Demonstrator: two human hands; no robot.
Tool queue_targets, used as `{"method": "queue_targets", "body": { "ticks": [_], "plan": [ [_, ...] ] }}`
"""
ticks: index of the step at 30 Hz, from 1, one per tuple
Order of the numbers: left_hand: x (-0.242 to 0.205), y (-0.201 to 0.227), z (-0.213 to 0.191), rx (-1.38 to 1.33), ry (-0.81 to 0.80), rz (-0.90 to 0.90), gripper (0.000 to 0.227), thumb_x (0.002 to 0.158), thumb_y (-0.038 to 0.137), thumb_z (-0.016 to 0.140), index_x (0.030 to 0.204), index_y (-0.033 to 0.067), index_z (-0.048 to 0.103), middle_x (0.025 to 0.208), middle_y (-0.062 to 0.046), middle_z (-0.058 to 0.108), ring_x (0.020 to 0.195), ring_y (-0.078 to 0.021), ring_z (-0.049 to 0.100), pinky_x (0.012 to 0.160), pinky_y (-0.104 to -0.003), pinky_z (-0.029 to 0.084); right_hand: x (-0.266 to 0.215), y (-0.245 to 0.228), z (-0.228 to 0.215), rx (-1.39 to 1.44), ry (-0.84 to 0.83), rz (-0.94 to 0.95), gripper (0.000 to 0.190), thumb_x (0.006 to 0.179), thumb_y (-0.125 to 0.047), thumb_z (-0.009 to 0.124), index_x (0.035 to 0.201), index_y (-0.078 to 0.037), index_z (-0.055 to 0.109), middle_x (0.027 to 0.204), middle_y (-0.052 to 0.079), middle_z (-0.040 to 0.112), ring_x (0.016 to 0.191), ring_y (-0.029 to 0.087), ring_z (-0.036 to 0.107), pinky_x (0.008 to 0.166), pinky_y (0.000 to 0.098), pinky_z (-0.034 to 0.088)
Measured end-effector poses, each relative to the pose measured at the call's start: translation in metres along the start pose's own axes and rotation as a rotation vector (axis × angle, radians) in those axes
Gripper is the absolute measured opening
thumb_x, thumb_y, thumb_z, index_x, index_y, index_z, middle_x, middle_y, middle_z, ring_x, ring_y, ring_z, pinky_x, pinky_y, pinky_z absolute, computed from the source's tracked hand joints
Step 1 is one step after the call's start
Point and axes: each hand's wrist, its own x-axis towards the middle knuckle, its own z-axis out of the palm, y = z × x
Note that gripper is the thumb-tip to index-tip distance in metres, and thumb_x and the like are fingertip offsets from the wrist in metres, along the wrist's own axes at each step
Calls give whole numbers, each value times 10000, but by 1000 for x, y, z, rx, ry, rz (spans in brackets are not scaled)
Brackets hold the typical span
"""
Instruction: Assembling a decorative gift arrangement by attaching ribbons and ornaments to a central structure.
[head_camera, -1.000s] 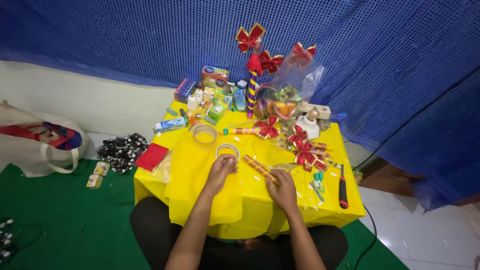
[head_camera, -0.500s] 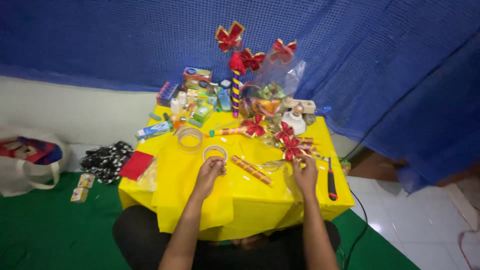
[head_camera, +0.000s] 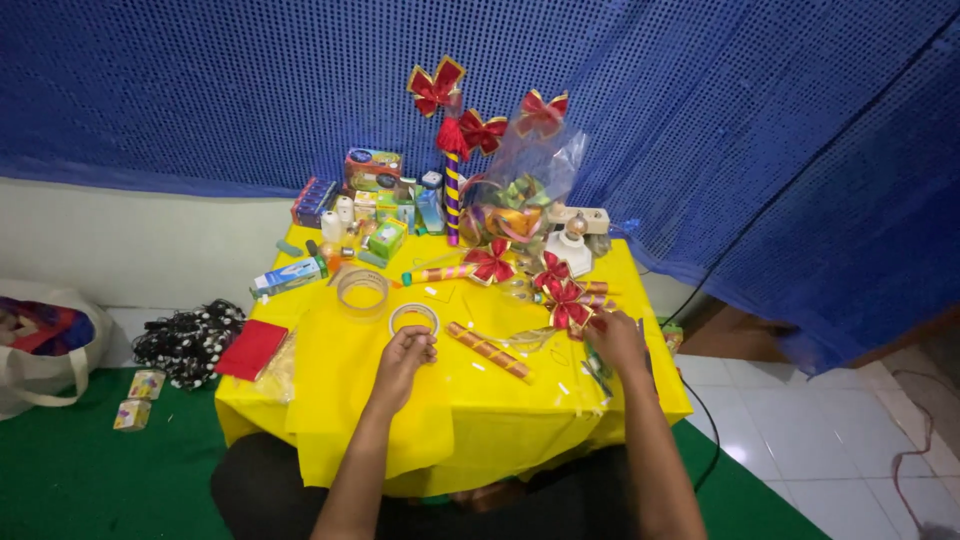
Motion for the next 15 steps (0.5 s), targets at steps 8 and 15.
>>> {"method": "queue_targets", "body": {
  "ticks": [8,15],
  "plan": [
    [-1,4,2,-24,6,0,211,1069,119,532,1244,9,575,1016,-75,626,915,-155,661,839,-298,578,5,-24,-20,-49,-23,13,175,880,-245,661,914,-160,811,1019,124,725,1047,411,705,944,535,589],
    [1,-1,0,-38,4,9,201,1070,106,521,1238,11,578,1012,-72,628,909,-154,661,826,-294,581,16,-26,-39,76,-104,60,200,835,-296,642,876,-131,747,953,115,731,1043,399,704,936,566,565]
  ]
}}
